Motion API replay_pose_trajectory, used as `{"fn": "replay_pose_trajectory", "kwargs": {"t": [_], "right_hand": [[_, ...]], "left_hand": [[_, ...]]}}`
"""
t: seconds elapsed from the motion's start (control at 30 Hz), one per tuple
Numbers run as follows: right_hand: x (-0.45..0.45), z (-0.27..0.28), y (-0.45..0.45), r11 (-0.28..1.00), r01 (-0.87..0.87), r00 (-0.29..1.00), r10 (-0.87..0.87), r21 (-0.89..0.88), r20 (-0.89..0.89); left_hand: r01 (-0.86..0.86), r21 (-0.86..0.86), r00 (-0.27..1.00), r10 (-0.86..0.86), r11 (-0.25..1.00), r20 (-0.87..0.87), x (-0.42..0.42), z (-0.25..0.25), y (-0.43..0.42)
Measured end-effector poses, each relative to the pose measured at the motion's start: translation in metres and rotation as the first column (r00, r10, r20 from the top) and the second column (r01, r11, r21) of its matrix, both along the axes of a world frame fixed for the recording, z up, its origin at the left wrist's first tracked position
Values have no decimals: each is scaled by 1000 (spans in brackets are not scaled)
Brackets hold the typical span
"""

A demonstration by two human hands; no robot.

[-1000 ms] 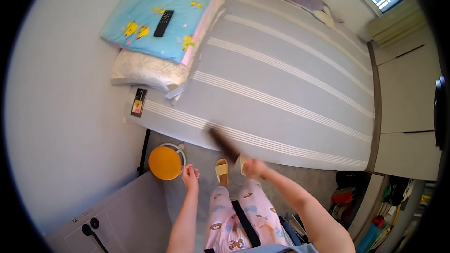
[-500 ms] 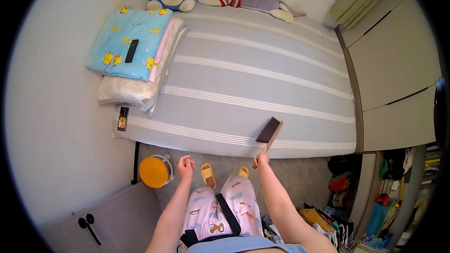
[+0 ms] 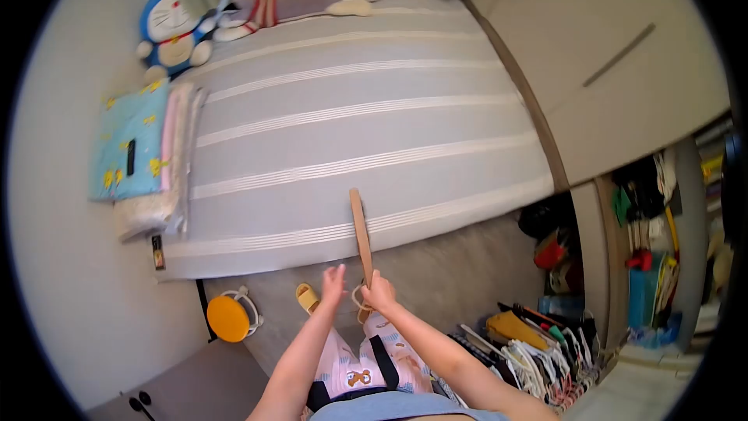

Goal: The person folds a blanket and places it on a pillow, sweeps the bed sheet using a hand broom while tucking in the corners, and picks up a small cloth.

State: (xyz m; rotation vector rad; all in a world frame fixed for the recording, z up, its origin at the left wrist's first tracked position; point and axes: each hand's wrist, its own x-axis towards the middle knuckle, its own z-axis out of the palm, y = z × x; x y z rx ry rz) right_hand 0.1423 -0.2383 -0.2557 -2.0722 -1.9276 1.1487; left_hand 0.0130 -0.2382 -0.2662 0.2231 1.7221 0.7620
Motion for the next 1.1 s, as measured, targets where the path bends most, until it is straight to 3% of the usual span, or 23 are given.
{"fn": "replay_pose_trajectory", "kwargs": {"t": [0.03,0.07,0.17,0.23,0.33,0.43,0.5,0.57,0.63,0.7,0.8,0.9,0.93,1.03,1.1], "right_hand": [[16,7,4,1000,1,1000,-1,6,30],[33,9,2,1000,-3,999,2,29,34],[72,14,-3,994,3,1000,-3,113,4],[95,17,-10,979,47,997,-34,199,-67],[131,21,-8,979,175,953,-142,103,-268],[159,8,5,952,148,899,-242,-269,-364],[165,13,13,947,298,916,-318,-117,-244],[180,41,40,862,507,857,-503,11,-115],[195,60,62,826,564,824,-564,-21,-51],[213,71,78,768,640,767,-640,-20,-44],[254,96,94,764,645,764,-644,2,-33],[301,78,86,675,657,743,-656,336,-134],[323,77,79,679,678,735,-622,283,-269],[391,65,55,442,790,611,-633,426,-475],[440,58,36,280,895,422,-784,346,-456]], "left_hand": [[-5,-5,959,7,1000,285,25,6,10],[-11,-25,837,23,1000,547,50,10,15],[148,107,930,-175,983,324,116,-26,26],[66,46,924,-79,997,373,140,-25,35],[-56,1,874,48,998,484,162,-27,46],[85,18,806,-80,996,587,177,-27,64],[313,121,801,-331,942,499,195,-16,82],[625,208,671,-654,752,350,230,-5,121],[820,247,537,-843,516,-19,258,1,144],[913,283,386,-845,293,-371,289,6,160],[946,256,292,-864,198,-410,336,24,187],[895,329,378,-905,302,-197,386,9,201],[905,316,364,-904,286,-225,403,16,202],[911,314,337,-923,268,-188,459,29,206],[928,320,274,-931,190,-243,499,27,206]]}}
